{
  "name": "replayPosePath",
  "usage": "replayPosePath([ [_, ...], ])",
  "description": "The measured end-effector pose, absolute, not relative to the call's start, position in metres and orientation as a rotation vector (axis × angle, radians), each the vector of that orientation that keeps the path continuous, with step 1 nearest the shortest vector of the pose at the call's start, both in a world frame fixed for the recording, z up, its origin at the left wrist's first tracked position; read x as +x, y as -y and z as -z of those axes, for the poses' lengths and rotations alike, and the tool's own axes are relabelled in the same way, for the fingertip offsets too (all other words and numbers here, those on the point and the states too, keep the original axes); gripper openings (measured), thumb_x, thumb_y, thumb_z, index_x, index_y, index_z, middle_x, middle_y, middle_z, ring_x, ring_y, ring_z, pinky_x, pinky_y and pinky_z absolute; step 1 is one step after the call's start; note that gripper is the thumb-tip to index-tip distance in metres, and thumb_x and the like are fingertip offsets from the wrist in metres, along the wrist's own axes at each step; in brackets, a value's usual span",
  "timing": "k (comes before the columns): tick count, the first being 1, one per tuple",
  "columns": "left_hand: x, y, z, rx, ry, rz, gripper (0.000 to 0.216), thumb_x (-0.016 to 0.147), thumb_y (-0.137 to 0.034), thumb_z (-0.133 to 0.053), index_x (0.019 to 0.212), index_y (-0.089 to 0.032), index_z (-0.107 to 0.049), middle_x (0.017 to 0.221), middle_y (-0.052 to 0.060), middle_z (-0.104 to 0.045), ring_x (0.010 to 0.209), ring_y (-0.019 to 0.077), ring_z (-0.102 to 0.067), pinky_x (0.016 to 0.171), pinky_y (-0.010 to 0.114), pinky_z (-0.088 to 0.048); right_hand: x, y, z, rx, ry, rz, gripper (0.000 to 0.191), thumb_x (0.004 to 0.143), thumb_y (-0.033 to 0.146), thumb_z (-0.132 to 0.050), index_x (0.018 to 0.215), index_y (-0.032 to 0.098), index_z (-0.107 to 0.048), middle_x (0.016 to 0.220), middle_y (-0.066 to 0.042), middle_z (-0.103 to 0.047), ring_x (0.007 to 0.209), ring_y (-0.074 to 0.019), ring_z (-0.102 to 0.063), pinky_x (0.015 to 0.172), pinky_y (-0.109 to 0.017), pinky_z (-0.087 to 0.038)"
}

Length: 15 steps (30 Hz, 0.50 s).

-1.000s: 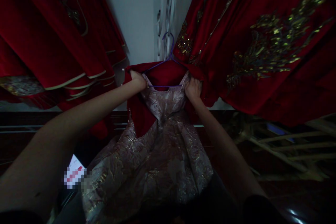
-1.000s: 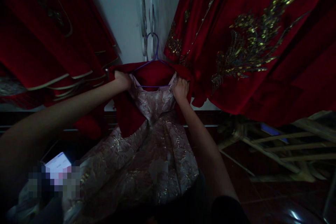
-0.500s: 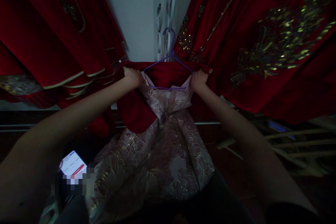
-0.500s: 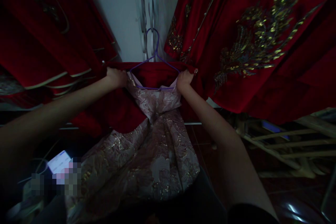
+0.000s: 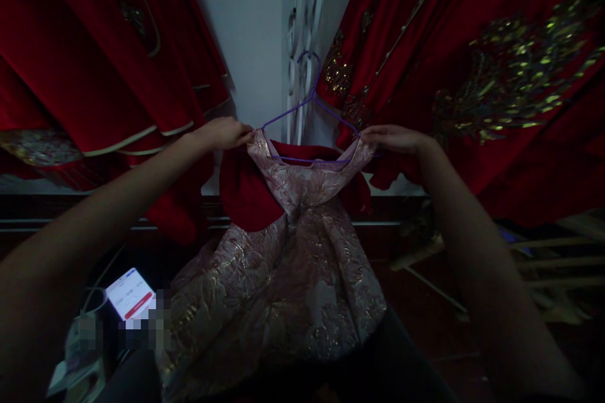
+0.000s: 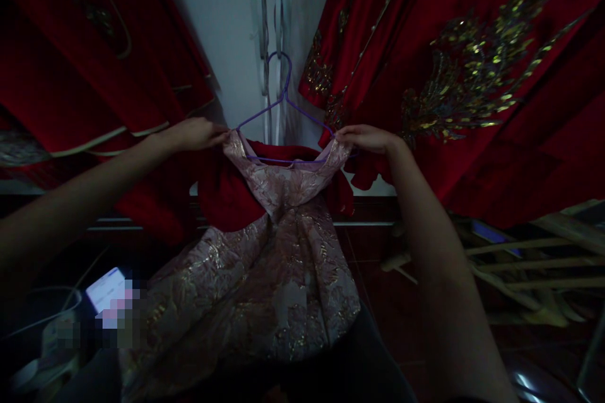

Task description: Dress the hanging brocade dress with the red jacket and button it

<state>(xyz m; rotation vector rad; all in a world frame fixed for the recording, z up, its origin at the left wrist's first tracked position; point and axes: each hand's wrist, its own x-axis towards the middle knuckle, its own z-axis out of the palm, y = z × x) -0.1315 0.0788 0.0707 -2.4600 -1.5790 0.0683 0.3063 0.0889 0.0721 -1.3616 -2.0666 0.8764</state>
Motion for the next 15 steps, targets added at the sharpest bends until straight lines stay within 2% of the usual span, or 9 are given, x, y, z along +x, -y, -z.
replayPosePath([
  [3, -0.137, -0.069, -0.065, -2.380, 1.453, -0.070, 0.043, 0.093, -0.042, -0.034, 0.108, -0.016, -0.065, 0.087, 0.012, -0.071, 0.083, 0.0219, -0.066, 0.073, 0.028, -0.042, 0.308, -0.087, -0.045, -1.221, 1.899, -0.748, 0.032, 0.076, 0.048, -0.067, 0.093, 0.022, -0.071, 0.087, -0.004, -0.073, 0.073, -0.0178, -0.066, 0.071, -0.034, -0.054],
  [8, -0.145, -0.075, -0.050, -2.312, 1.417, -0.025, 0.042, 0.094, -0.042, -0.036, 0.109, -0.015, -0.065, 0.086, 0.014, -0.070, 0.078, 0.0240, -0.066, 0.066, 0.030, -0.041, 0.311, -0.096, -0.021, -1.102, 1.721, -0.518, 0.029, 0.075, 0.048, -0.067, 0.094, 0.025, -0.071, 0.098, -0.003, -0.073, 0.087, -0.0211, -0.067, 0.085, -0.039, -0.053],
  [13, -0.174, -0.075, -0.025, -2.195, 1.570, -0.112, 0.046, 0.093, -0.044, -0.035, 0.088, -0.014, -0.069, 0.078, 0.015, -0.069, 0.073, 0.0265, -0.066, 0.061, 0.031, -0.040, 0.329, -0.095, 0.021, -1.289, 1.464, -0.282, 0.026, 0.076, 0.041, -0.060, 0.084, 0.019, -0.071, 0.091, -0.009, -0.073, 0.083, -0.0234, -0.067, 0.083, -0.041, -0.052],
  [15, -0.186, -0.066, -0.009, -2.240, 1.522, -0.169, 0.045, 0.093, -0.043, -0.035, 0.086, -0.014, -0.068, 0.075, 0.015, -0.068, 0.070, 0.0254, -0.065, 0.060, 0.031, -0.040, 0.332, -0.083, 0.049, -1.428, 1.432, -0.320, 0.025, 0.073, 0.039, -0.060, 0.078, 0.017, -0.070, 0.084, -0.010, -0.073, 0.078, -0.0238, -0.066, 0.078, -0.041, -0.053],
])
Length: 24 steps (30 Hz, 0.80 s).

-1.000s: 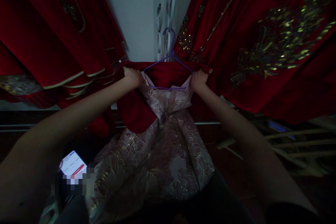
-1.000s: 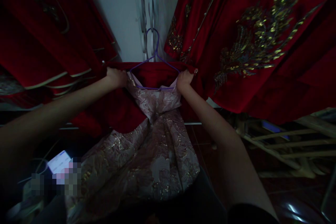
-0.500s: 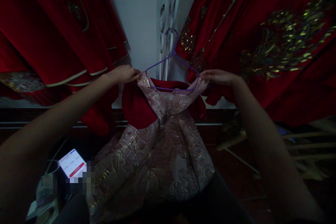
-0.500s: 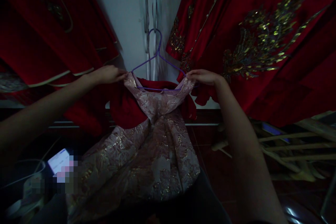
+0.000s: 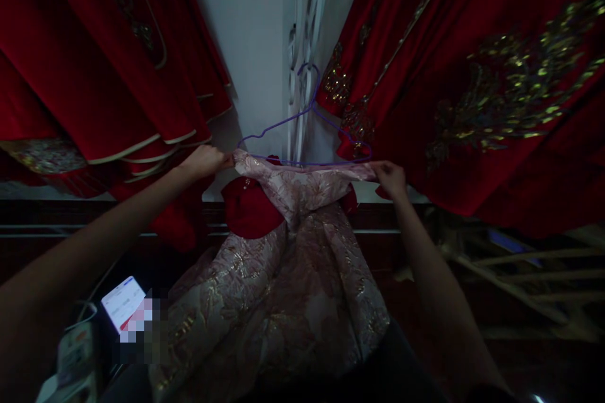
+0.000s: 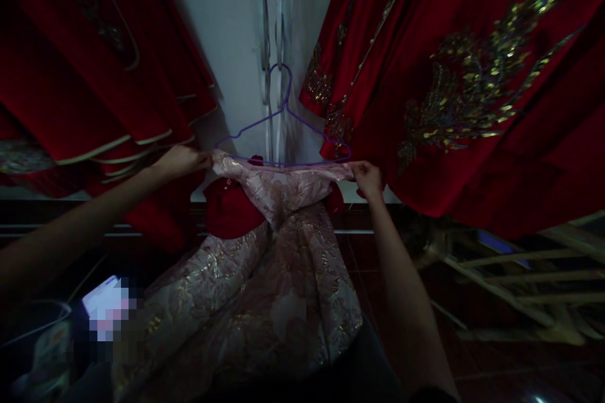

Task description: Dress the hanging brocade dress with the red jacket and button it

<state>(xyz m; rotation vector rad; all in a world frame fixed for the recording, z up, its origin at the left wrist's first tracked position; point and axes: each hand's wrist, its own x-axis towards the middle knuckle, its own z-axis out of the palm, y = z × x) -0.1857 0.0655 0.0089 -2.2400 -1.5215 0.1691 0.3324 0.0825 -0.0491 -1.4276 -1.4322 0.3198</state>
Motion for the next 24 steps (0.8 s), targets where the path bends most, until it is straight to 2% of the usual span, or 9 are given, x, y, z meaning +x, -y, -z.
replayPosePath([
  [4, -0.177, -0.036, 0.019, -2.494, 1.124, -0.107, 0.038, 0.094, -0.040, -0.037, 0.092, -0.016, -0.066, 0.073, 0.011, -0.066, 0.070, 0.0198, -0.062, 0.064, 0.029, -0.043, 0.320, -0.048, 0.094, -1.417, 1.541, -0.505, 0.029, 0.073, 0.044, -0.059, 0.077, 0.016, -0.068, 0.081, -0.009, -0.072, 0.077, -0.0223, -0.066, 0.077, -0.039, -0.052],
  [6, -0.152, -0.026, 0.023, -2.592, 0.898, 0.003, 0.033, 0.095, -0.037, -0.038, 0.094, -0.017, -0.064, 0.078, 0.010, -0.066, 0.073, 0.0173, -0.061, 0.067, 0.028, -0.044, 0.307, -0.034, 0.100, -1.339, 1.549, -0.548, 0.032, 0.076, 0.047, -0.057, 0.081, 0.017, -0.066, 0.084, -0.008, -0.071, 0.079, -0.0215, -0.065, 0.079, -0.039, -0.051],
  [9, -0.095, -0.025, 0.017, -2.540, 0.807, 0.251, 0.031, 0.095, -0.033, -0.038, 0.095, -0.016, -0.063, 0.080, 0.009, -0.066, 0.077, 0.0161, -0.059, 0.071, 0.027, -0.046, 0.286, -0.023, 0.091, -1.237, 1.520, -0.501, 0.032, 0.081, 0.049, -0.055, 0.086, 0.019, -0.063, 0.090, -0.007, -0.069, 0.087, -0.0205, -0.063, 0.084, -0.038, -0.049],
  [11, -0.056, -0.035, 0.010, -2.469, 0.803, 0.423, 0.032, 0.095, -0.031, -0.037, 0.091, -0.015, -0.064, 0.082, 0.009, -0.065, 0.083, 0.0175, -0.059, 0.073, 0.028, -0.047, 0.276, -0.019, 0.080, -1.183, 1.510, -0.460, 0.030, 0.083, 0.049, -0.054, 0.089, 0.020, -0.061, 0.099, -0.007, -0.066, 0.096, -0.0205, -0.061, 0.088, -0.038, -0.047],
  [13, -0.022, -0.048, 0.007, -2.434, 0.833, 0.572, 0.032, 0.095, -0.030, -0.037, 0.097, -0.014, -0.064, 0.094, 0.011, -0.064, 0.094, 0.0194, -0.058, 0.078, 0.030, -0.048, 0.271, -0.015, 0.071, -1.152, 1.489, -0.427, 0.029, 0.084, 0.048, -0.054, 0.091, 0.021, -0.061, 0.105, -0.008, -0.064, 0.102, -0.0204, -0.059, 0.091, -0.037, -0.046],
  [16, 0.011, -0.066, 0.018, -2.450, 0.912, 0.714, 0.030, 0.093, -0.030, -0.041, 0.098, -0.014, -0.066, 0.106, 0.011, -0.061, 0.104, 0.0212, -0.054, 0.094, 0.037, -0.045, 0.274, -0.009, 0.061, -1.134, 1.431, -0.395, 0.028, 0.085, 0.047, -0.054, 0.091, 0.021, -0.060, 0.103, -0.006, -0.064, 0.099, -0.0192, -0.059, 0.091, -0.036, -0.045],
  [18, 0.023, -0.070, 0.033, -2.466, 0.997, 0.733, 0.028, 0.091, -0.032, -0.046, 0.093, -0.015, -0.068, 0.103, 0.011, -0.061, 0.105, 0.0228, -0.054, 0.104, 0.044, -0.038, 0.278, -0.007, 0.058, -1.115, 1.400, -0.392, 0.027, 0.086, 0.046, -0.054, 0.093, 0.021, -0.060, 0.101, -0.005, -0.065, 0.095, -0.0180, -0.059, 0.090, -0.035, -0.045],
  [21, 0.031, -0.054, 0.057, -2.404, 1.209, 0.805, 0.026, 0.089, -0.033, -0.049, 0.086, -0.014, -0.068, 0.095, 0.011, -0.060, 0.101, 0.0241, -0.053, 0.104, 0.046, -0.037, 0.285, -0.011, 0.061, -1.106, 1.328, -0.373, 0.027, 0.086, 0.046, -0.054, 0.093, 0.021, -0.059, 0.099, -0.004, -0.065, 0.093, -0.0170, -0.059, 0.088, -0.033, -0.044],
  [24, 0.033, -0.017, 0.064, -2.351, 1.308, 0.923, 0.023, 0.089, -0.031, -0.049, 0.086, -0.016, -0.067, 0.100, 0.010, -0.059, 0.101, 0.0236, -0.052, 0.098, 0.043, -0.040, 0.290, -0.019, 0.073, -1.142, 1.104, -0.291, 0.030, 0.083, 0.047, -0.056, 0.091, 0.019, -0.059, 0.093, -0.003, -0.062, 0.090, -0.0167, -0.058, 0.088, -0.034, -0.044],
])
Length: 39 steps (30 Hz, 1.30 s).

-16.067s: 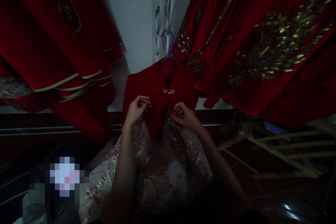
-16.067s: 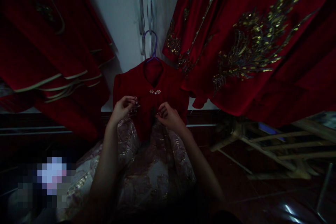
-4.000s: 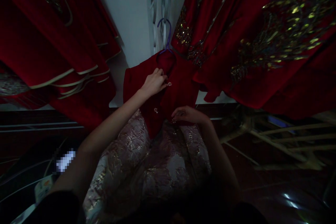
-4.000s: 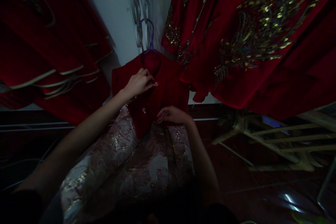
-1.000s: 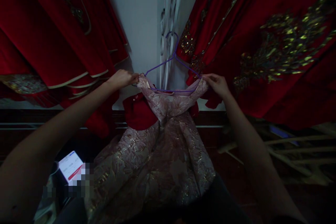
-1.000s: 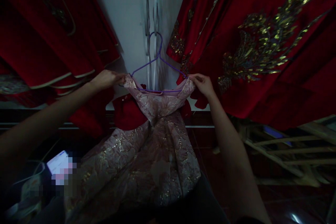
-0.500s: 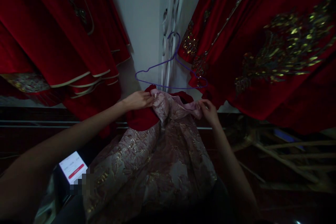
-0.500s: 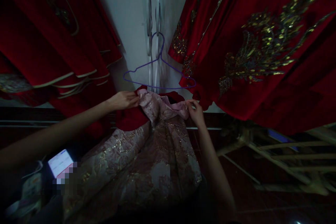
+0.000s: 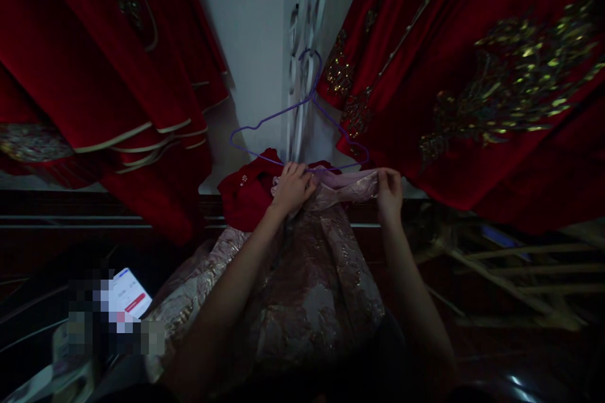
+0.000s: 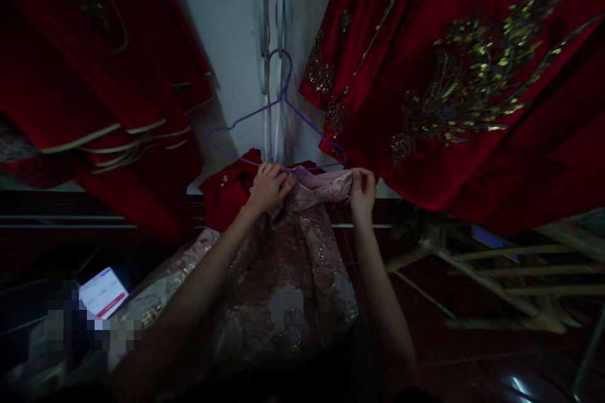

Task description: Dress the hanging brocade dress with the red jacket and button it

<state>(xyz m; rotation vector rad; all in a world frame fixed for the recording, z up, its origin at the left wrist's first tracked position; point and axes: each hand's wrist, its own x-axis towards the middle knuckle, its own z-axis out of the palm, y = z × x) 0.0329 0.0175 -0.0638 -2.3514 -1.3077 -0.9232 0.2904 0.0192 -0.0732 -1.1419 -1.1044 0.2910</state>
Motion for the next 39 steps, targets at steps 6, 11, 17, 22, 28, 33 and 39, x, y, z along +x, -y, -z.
replayPosePath([
  [6, 0.009, 0.036, 0.036, -2.371, 1.307, 0.969, 0.020, 0.088, -0.030, -0.051, 0.083, -0.017, -0.066, 0.101, 0.009, -0.059, 0.101, 0.0243, -0.049, 0.099, 0.044, -0.037, 0.296, -0.027, 0.085, -1.127, 0.842, -0.236, 0.035, 0.080, 0.049, -0.056, 0.092, 0.016, -0.059, 0.092, -0.004, -0.059, 0.089, -0.0168, -0.056, 0.090, -0.036, -0.043],
  [11, -0.010, 0.026, 0.033, -2.434, 1.246, 0.869, 0.025, 0.089, -0.031, -0.049, 0.076, -0.018, -0.065, 0.091, 0.009, -0.059, 0.091, 0.0240, -0.049, 0.094, 0.045, -0.041, 0.281, -0.016, 0.071, -1.120, 0.977, -0.255, 0.033, 0.083, 0.051, -0.052, 0.094, 0.019, -0.056, 0.092, -0.004, -0.058, 0.089, -0.0175, -0.057, 0.089, -0.035, -0.044],
  [17, -0.005, 0.023, 0.038, -2.430, 1.193, 0.890, 0.023, 0.088, -0.031, -0.050, 0.079, -0.019, -0.067, 0.094, 0.010, -0.059, 0.092, 0.0246, -0.050, 0.093, 0.048, -0.041, 0.271, -0.007, 0.052, -1.172, 1.118, -0.132, 0.034, 0.088, 0.052, -0.045, 0.095, 0.021, -0.057, 0.093, -0.005, -0.059, 0.091, -0.0198, -0.057, 0.086, -0.036, -0.046],
  [22, -0.001, 0.026, 0.037, -2.481, 1.200, 0.868, 0.025, 0.088, -0.037, -0.051, 0.085, -0.019, -0.069, 0.102, 0.011, -0.059, 0.097, 0.0252, -0.048, 0.095, 0.048, -0.038, 0.245, -0.017, 0.007, -1.180, 1.400, 0.098, 0.027, 0.088, 0.046, -0.049, 0.087, 0.022, -0.062, 0.099, -0.008, -0.062, 0.103, -0.0236, -0.054, 0.096, -0.042, -0.041],
  [28, 0.025, 0.013, 0.037, -2.618, 1.185, 0.965, 0.026, 0.088, -0.038, -0.051, 0.079, -0.020, -0.068, 0.103, 0.009, -0.057, 0.105, 0.0255, -0.046, 0.095, 0.046, -0.035, 0.213, -0.045, -0.024, -1.129, 1.499, 0.101, 0.026, 0.089, 0.044, -0.047, 0.088, 0.022, -0.061, 0.105, -0.008, -0.062, 0.107, -0.0252, -0.053, 0.101, -0.046, -0.036],
  [33, 0.056, -0.004, 0.042, -2.719, 1.218, 1.044, 0.027, 0.088, -0.039, -0.050, 0.080, -0.021, -0.069, 0.098, 0.008, -0.055, 0.103, 0.0246, -0.047, 0.093, 0.045, -0.034, 0.236, -0.068, -0.017, -1.139, 1.533, 0.050, 0.028, 0.091, 0.046, -0.044, 0.101, 0.024, -0.058, 0.098, -0.005, -0.064, 0.096, -0.0227, -0.058, 0.097, -0.043, -0.039],
  [39, 0.046, -0.015, 0.046, -2.646, 1.228, 1.104, 0.026, 0.091, -0.033, -0.046, 0.083, -0.020, -0.067, 0.124, 0.009, -0.050, 0.117, 0.0250, -0.041, 0.098, 0.043, -0.033, 0.248, -0.080, -0.015, -1.138, 1.607, 0.053, 0.028, 0.090, 0.047, -0.046, 0.098, 0.023, -0.059, 0.092, -0.004, -0.065, 0.087, -0.0196, -0.060, 0.098, -0.043, -0.037],
])
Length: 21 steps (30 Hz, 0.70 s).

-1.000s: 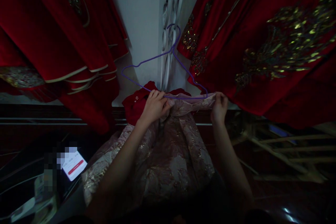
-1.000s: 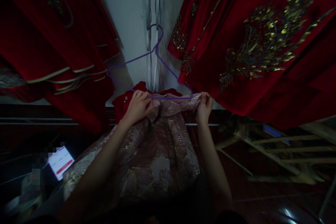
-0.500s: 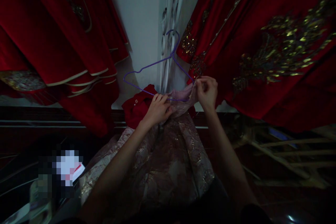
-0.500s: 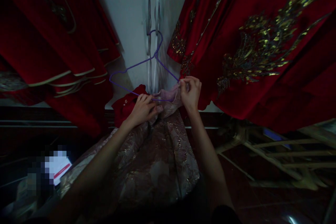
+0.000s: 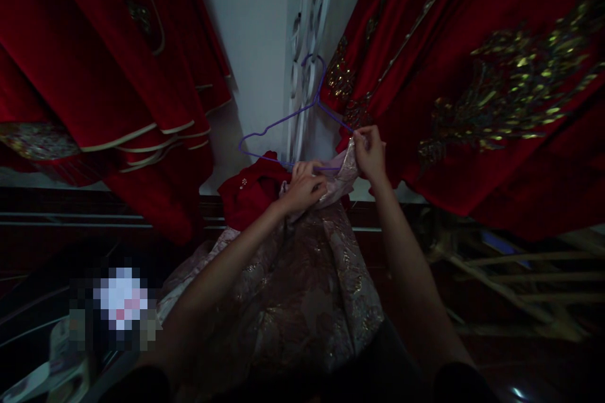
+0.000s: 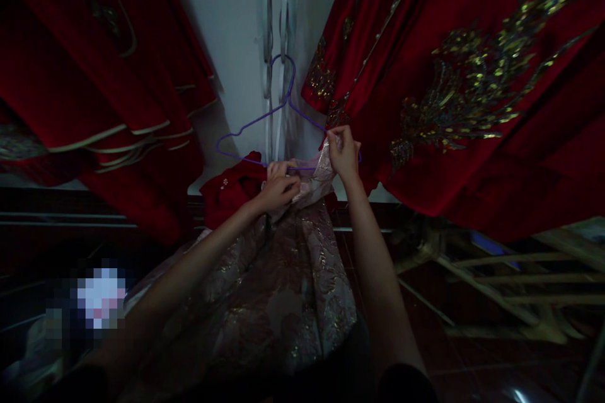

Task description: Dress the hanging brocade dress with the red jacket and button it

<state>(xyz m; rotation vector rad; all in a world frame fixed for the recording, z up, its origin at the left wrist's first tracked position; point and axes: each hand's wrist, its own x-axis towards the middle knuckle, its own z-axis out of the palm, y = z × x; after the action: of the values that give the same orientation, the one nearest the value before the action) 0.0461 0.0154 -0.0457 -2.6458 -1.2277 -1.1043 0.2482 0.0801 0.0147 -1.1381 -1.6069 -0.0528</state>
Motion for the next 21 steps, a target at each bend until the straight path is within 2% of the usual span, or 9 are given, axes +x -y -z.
replayPosePath([
  [3, 0.005, -0.022, 0.043, -2.470, 1.326, 1.117, 0.028, 0.092, -0.028, -0.040, 0.083, -0.017, -0.064, 0.132, 0.013, -0.044, 0.119, 0.0259, -0.040, 0.097, 0.042, -0.037, 0.251, -0.083, -0.014, -1.116, 1.582, 0.024, 0.029, 0.089, 0.049, -0.049, 0.095, 0.023, -0.059, 0.087, -0.003, -0.064, 0.082, -0.0180, -0.060, 0.093, -0.039, -0.041],
  [7, -0.077, -0.032, 0.042, -2.034, 1.660, 1.043, 0.025, 0.091, -0.027, -0.040, 0.095, -0.014, -0.061, 0.126, 0.019, -0.048, 0.116, 0.0327, -0.042, 0.096, 0.052, -0.034, 0.253, -0.087, -0.013, -1.088, 1.579, -0.012, 0.029, 0.088, 0.050, -0.051, 0.093, 0.022, -0.059, 0.085, -0.002, -0.064, 0.080, -0.0170, -0.060, 0.092, -0.038, -0.043],
  [11, -0.142, -0.036, 0.041, -1.820, 1.851, 0.961, 0.025, 0.088, -0.025, -0.041, 0.100, -0.013, -0.059, 0.127, 0.021, -0.046, 0.118, 0.0375, -0.040, 0.093, 0.056, -0.032, 0.253, -0.090, -0.012, -1.074, 1.571, -0.052, 0.032, 0.087, 0.052, -0.050, 0.094, 0.022, -0.059, 0.086, -0.003, -0.064, 0.081, -0.0181, -0.061, 0.089, -0.039, -0.045],
  [21, -0.162, -0.031, 0.046, -1.807, 1.845, 0.863, 0.026, 0.085, -0.024, -0.045, 0.105, -0.014, -0.058, 0.125, 0.020, -0.048, 0.117, 0.0385, -0.040, 0.092, 0.056, -0.031, 0.257, -0.099, -0.011, -1.061, 1.567, -0.089, 0.035, 0.085, 0.056, -0.050, 0.089, 0.022, -0.058, 0.079, -0.002, -0.062, 0.076, -0.0173, -0.060, 0.078, -0.035, -0.049],
])
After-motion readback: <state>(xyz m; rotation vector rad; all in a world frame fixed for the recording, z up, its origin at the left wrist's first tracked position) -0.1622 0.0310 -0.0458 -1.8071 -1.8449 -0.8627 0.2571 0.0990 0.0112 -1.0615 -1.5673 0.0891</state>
